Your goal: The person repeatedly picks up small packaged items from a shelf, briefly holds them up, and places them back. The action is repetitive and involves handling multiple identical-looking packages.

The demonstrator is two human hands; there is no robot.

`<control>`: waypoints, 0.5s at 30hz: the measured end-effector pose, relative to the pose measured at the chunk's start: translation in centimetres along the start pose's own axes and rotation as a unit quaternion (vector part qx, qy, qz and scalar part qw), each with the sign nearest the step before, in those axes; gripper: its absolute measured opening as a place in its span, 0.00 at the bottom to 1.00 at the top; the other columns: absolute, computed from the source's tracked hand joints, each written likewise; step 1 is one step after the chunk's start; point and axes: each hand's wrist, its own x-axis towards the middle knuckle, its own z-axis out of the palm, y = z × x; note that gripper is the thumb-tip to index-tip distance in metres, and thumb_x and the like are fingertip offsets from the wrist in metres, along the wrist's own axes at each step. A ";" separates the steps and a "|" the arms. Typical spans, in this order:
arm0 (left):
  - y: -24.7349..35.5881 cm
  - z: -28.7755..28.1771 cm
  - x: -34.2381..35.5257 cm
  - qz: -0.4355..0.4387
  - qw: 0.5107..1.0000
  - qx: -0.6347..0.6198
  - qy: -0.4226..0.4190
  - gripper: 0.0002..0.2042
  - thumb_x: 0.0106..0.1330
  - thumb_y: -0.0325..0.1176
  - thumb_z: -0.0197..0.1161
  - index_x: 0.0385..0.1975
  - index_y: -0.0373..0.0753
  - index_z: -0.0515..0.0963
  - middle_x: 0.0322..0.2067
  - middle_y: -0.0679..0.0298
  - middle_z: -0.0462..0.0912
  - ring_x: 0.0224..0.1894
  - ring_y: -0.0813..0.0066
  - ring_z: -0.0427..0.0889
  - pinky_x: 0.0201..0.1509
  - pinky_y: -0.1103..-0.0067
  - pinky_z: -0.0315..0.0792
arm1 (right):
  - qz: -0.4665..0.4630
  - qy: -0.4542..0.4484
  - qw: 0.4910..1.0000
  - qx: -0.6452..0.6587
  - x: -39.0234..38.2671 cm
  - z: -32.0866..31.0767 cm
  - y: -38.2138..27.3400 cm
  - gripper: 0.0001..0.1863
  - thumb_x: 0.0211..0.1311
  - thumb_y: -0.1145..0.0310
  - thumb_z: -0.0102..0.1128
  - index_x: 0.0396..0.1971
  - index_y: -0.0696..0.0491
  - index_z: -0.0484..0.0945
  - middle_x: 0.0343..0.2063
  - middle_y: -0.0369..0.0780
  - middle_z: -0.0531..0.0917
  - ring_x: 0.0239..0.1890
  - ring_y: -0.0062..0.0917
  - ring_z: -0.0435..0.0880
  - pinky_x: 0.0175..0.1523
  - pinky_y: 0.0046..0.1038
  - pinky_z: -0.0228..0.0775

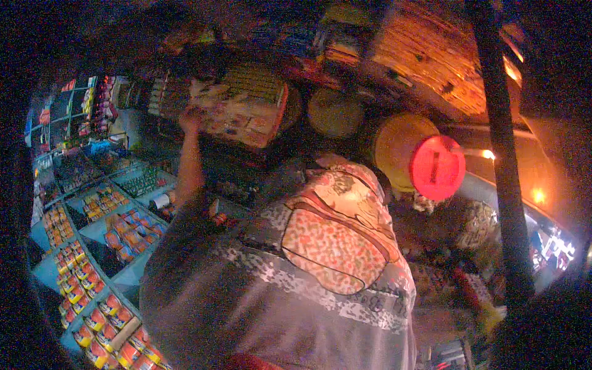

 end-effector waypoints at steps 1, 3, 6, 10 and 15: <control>-0.2 -0.6 0.4 -0.013 0.999 -0.037 0.017 0.15 0.53 0.43 0.57 0.33 0.37 0.77 0.26 0.52 0.78 0.30 0.56 0.78 0.34 0.70 0.70 | -0.007 -0.005 1.000 -0.025 -0.9 -0.6 -0.4 0.18 0.52 0.64 0.57 0.41 0.57 0.69 0.34 0.45 0.76 0.36 0.32 0.76 0.42 0.31 0.71; 0.7 0.5 2.3 -0.021 0.998 -0.051 0.025 0.15 0.53 0.42 0.58 0.33 0.37 0.77 0.28 0.52 0.78 0.31 0.57 0.78 0.36 0.71 0.70 | -0.028 -0.032 0.997 -0.071 -2.6 0.1 -1.7 0.18 0.51 0.65 0.57 0.41 0.57 0.69 0.35 0.45 0.76 0.37 0.32 0.76 0.42 0.31 0.70; 2.0 2.3 4.8 -0.033 0.999 -0.016 0.013 0.14 0.53 0.42 0.58 0.33 0.38 0.77 0.30 0.53 0.78 0.34 0.58 0.77 0.38 0.71 0.69 | -0.056 -0.063 0.989 -0.122 -4.8 1.9 -3.1 0.18 0.51 0.67 0.57 0.42 0.57 0.69 0.36 0.45 0.76 0.38 0.32 0.75 0.43 0.30 0.70; 3.1 3.9 6.7 -0.043 0.998 0.037 -0.019 0.14 0.53 0.41 0.58 0.33 0.38 0.77 0.33 0.54 0.77 0.37 0.59 0.76 0.42 0.72 0.68 | -0.091 -0.099 0.973 -0.187 -6.6 3.4 -5.9 0.19 0.50 0.69 0.56 0.43 0.57 0.68 0.37 0.45 0.76 0.39 0.32 0.75 0.44 0.30 0.69; 5.4 2.4 5.5 -0.055 0.993 0.079 -0.069 0.13 0.54 0.40 0.59 0.32 0.38 0.77 0.36 0.56 0.77 0.41 0.60 0.75 0.46 0.73 0.67 | -0.152 -0.117 0.946 -0.262 -7.9 3.9 -10.2 0.20 0.49 0.71 0.56 0.45 0.57 0.68 0.38 0.45 0.76 0.41 0.32 0.75 0.46 0.29 0.68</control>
